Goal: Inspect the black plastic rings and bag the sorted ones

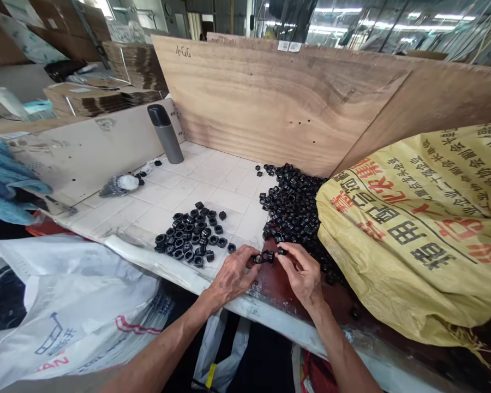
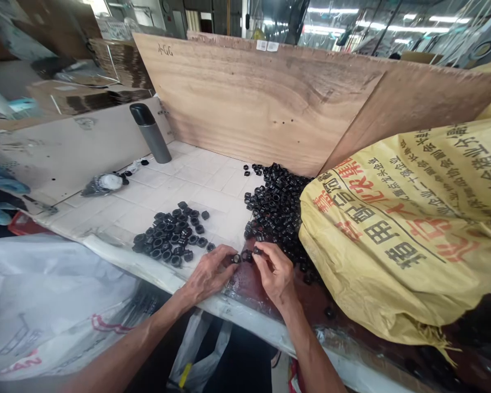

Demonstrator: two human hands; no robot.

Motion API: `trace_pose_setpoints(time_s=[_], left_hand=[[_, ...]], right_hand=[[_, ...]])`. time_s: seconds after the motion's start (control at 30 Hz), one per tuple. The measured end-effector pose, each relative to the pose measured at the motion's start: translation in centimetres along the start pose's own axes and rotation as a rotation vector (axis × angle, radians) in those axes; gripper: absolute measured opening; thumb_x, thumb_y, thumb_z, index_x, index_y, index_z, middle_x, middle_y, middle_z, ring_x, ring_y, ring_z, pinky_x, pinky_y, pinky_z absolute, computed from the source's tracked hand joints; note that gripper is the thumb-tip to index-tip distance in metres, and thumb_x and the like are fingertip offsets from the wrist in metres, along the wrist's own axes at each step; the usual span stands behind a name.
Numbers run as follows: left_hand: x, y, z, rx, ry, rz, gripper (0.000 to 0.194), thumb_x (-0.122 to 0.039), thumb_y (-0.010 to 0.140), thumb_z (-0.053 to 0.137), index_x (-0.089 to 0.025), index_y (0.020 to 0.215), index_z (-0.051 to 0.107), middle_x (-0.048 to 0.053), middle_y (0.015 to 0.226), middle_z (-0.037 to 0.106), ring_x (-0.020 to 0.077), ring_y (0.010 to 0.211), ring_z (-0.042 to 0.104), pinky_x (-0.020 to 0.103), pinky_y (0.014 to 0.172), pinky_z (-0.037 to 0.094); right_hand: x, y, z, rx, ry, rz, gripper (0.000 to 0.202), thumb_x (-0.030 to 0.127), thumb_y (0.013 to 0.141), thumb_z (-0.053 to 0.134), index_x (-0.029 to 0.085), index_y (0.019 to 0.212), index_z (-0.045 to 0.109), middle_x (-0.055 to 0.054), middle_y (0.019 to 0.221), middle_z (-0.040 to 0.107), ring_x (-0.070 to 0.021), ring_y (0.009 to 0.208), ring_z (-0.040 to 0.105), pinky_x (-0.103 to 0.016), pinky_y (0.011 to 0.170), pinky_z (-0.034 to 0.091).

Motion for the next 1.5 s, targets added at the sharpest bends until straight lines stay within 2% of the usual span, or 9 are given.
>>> trace_pose_setpoints(time_s=[0.1,0.27,0.4,0.53,0.73,0.93,1.17,1.33,1.5], left_hand=[[-0.2,0.0,-0.4,-0.034,-0.077,0.017,0.026,-0.013,0.088,0.059,-0.022,0.112,0.057,0.002,0.099,0.061,0.0126,0.077,0.064,0.027,0.075,0.054],[0.0,0.2,-0.3,-0.025,-0.120,0.016,0.027,-0.015,0.086,0.063,-0.021,0.112,0.063,0.003,0.098,0.062,0.0123,0.074,0.064,0.026,0.071,0.055],[0.0,0.1,-0.2,-0.014,-0.108,0.021,0.030,-0.019,0.086,0.064,-0.022,0.116,0.065,0.005,0.100,0.066,0.0169,0.087,0.067,0.031,0.079,0.055],[1.0,-0.1,0.0,-0.012,-0.216,-0.115,0.032,-0.024,0.085,0.068,-0.021,0.116,0.063,0.002,0.091,0.071,0.0166,0.081,0.069,0.031,0.078,0.057],[2.5,-0.5,0.8,-0.001,-0.504,-0.257,0.030,-0.032,0.082,0.075,-0.018,0.105,0.062,0.005,0.094,0.074,0.0186,0.086,0.071,0.032,0.081,0.058],[2.1,-0.1,0.1,-0.045,-0.442,-0.147,0.027,-0.033,0.082,0.075,-0.018,0.102,0.065,0.005,0.098,0.066,0.0164,0.087,0.066,0.028,0.076,0.056],[1.3,0.1,-0.1,-0.020,-0.474,-0.073,0.027,-0.032,0.083,0.075,-0.018,0.106,0.069,0.009,0.104,0.070,0.0205,0.098,0.068,0.034,0.088,0.056],[1.1,0.1,-0.1,-0.020,-0.478,-0.040,0.026,-0.033,0.083,0.075,-0.017,0.104,0.071,0.009,0.103,0.072,0.0201,0.095,0.069,0.032,0.086,0.057],[1.3,0.2,-0.2,-0.027,-0.476,-0.040,0.028,-0.037,0.083,0.075,-0.017,0.102,0.071,0.009,0.100,0.073,0.0204,0.092,0.070,0.033,0.085,0.057]], right_hand=[[0.1,-0.2,1.5,0.116,0.167,0.067,0.024,0.028,0.095,0.059,0.027,0.116,0.070,-0.007,0.116,0.065,-0.0202,0.097,0.068,-0.032,0.082,0.060],[-0.1,-0.4,2.4,0.151,0.219,0.116,0.026,0.028,0.092,0.063,0.025,0.117,0.069,-0.007,0.115,0.065,-0.0199,0.101,0.067,-0.030,0.083,0.059],[-0.7,-0.6,2.5,0.124,0.187,0.163,0.029,0.026,0.088,0.068,0.023,0.116,0.062,-0.003,0.097,0.067,-0.0157,0.080,0.067,-0.028,0.075,0.058],[-0.1,-0.5,2.5,0.150,0.086,0.069,0.013,0.025,0.089,0.066,0.023,0.102,0.068,-0.003,0.097,0.067,-0.0170,0.085,0.065,-0.029,0.077,0.055],[1.1,0.1,2.2,0.149,0.035,-0.056,0.026,0.021,0.093,0.059,0.026,0.114,0.073,-0.006,0.105,0.066,-0.0200,0.100,0.065,-0.034,0.089,0.054],[0.6,-0.3,2.5,0.178,0.078,0.008,0.023,0.024,0.092,0.061,0.024,0.114,0.068,-0.006,0.107,0.067,-0.0204,0.096,0.066,-0.033,0.085,0.056],[0.5,-0.3,2.7,0.175,0.082,0.039,0.010,0.026,0.091,0.064,0.023,0.100,0.068,-0.005,0.099,0.068,-0.0192,0.090,0.066,-0.030,0.078,0.056],[-0.5,-0.8,2.9,0.113,0.019,0.049,0.023,0.028,0.090,0.067,0.024,0.113,0.063,-0.005,0.097,0.071,-0.0181,0.082,0.070,-0.029,0.074,0.059],[0.0,-1.2,3.5,0.191,-0.053,-0.031,0.018,0.027,0.097,0.054,0.023,0.114,0.060,-0.004,0.086,0.071,-0.0171,0.071,0.069,-0.029,0.072,0.058]])
Point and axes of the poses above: each hand's wrist, its own y-axis towards the middle knuckle, its own z-axis out of the palm, x = y × z, the point moved 8 cm from there along y, towards the middle knuckle
